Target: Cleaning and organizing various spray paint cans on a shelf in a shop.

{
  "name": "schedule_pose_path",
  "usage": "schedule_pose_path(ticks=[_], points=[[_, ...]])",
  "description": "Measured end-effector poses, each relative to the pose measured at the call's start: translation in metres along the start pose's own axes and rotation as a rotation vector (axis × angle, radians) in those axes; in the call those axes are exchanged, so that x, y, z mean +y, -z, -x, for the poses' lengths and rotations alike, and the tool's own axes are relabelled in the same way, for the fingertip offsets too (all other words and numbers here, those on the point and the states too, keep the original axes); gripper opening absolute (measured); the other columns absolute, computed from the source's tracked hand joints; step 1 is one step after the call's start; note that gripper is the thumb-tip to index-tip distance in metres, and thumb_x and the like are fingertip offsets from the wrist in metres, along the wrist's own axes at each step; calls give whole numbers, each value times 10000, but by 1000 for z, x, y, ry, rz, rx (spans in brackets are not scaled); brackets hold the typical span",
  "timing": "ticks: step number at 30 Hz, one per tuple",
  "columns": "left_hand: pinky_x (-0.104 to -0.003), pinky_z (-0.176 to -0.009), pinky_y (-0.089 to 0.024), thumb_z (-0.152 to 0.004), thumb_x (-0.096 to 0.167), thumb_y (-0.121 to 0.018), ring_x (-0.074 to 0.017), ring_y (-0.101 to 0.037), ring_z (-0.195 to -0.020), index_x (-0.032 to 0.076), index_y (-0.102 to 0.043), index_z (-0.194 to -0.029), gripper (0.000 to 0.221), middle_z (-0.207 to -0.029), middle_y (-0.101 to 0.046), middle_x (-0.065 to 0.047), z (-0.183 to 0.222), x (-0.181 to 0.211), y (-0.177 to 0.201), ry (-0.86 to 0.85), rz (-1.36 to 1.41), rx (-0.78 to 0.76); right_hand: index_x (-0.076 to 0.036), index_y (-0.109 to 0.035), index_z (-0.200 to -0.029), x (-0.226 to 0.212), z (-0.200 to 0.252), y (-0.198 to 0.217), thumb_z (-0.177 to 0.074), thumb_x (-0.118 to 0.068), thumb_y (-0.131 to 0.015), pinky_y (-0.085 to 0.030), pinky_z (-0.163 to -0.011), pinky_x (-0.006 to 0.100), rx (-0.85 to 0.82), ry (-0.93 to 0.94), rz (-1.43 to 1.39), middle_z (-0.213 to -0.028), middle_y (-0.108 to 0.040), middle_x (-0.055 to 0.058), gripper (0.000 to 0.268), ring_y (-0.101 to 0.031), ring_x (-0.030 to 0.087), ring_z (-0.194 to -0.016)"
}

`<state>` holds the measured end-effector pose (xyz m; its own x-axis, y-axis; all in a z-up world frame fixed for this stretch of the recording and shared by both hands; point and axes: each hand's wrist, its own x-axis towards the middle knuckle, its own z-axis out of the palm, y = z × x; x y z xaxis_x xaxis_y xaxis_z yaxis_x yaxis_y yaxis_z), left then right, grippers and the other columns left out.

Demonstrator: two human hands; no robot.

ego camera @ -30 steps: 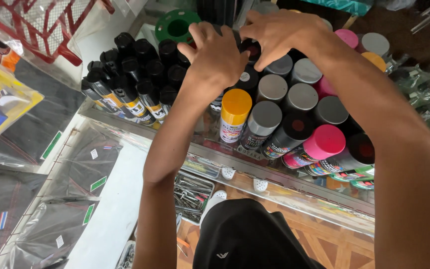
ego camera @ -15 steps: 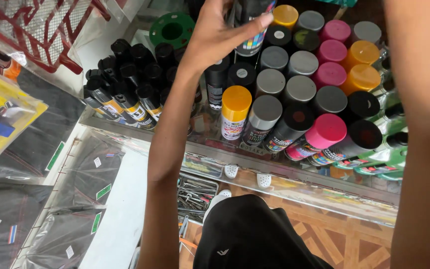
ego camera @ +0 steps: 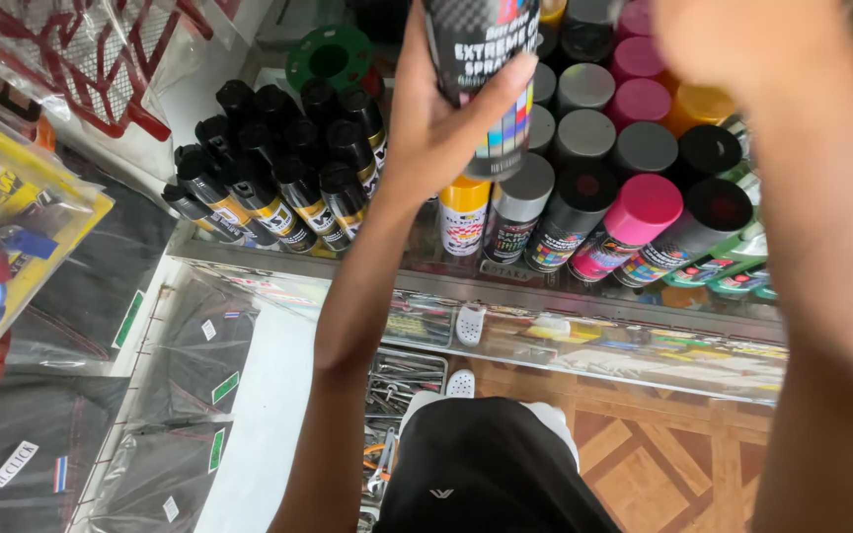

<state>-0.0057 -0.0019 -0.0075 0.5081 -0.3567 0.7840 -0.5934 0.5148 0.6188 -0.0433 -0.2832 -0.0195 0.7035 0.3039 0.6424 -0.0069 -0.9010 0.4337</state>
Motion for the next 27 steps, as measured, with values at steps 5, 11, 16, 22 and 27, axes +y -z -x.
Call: schedule_pose_path(ticks=[5, 11, 16, 22, 27], points=[[-328, -973, -573, -1054, 131, -680, -171, -670, -1073, 95, -421, -1496, 514, -1301, -663, -86, 54, -8, -31, 168, 174, 38, 115, -474, -1390, -99, 12, 131, -999, 153, -531, -442, -1006, 458, 427, -180, -1172, -1246, -567, 269, 397, -504, 368, -1044], [-471, -1145, -424, -1037, 220, -679, -133, -481, -1302, 43, -475, -1491, 529, -1394, -600, -97, 150, -39, -102, 234, 158, 180, 30, -662, -1274, -177, 149, 103, -975, -162, -569, -486, -929, 406, 680, -740, -1372, -1145, -614, 201, 367, -575, 239, -1026], [-445, -1078, -445, -985, 205, -731, -141, -489, -1245, 63, -464, -1484, 584, -1323, -608, -115, 198, 15, -171, 397, 124, 174, -33, -50, -1665, -191, 266, 121, -977, -59, -544, -86, -1309, 471, 263, -488, -1680, -1747, 19, 128, 847, -16, 282, -1590], [-405, -1023, -488, -1045, 157, -622, -161, -548, -1179, 17, -498, -1450, 446, -1267, -639, -124, 272, 29, -252, 604, 263, 252, 10, -6, -1646, -135, 289, 171, -603, 139, -701, -134, -1337, 614, 108, -339, -1169, -1701, 75, 288, 1260, -9, 513, -1583], [-432, -1018, -479, -1062, 265, -600, -164, -513, -1158, 56, -476, -1464, 470, -1261, -608, -105, 295, 19, -267, 542, 187, 333, 62, -402, -1531, -174, 411, 151, -636, -395, -882, -196, -1281, 531, 5, -161, -1082, -1684, -129, 287, 1113, -97, 507, -1549]])
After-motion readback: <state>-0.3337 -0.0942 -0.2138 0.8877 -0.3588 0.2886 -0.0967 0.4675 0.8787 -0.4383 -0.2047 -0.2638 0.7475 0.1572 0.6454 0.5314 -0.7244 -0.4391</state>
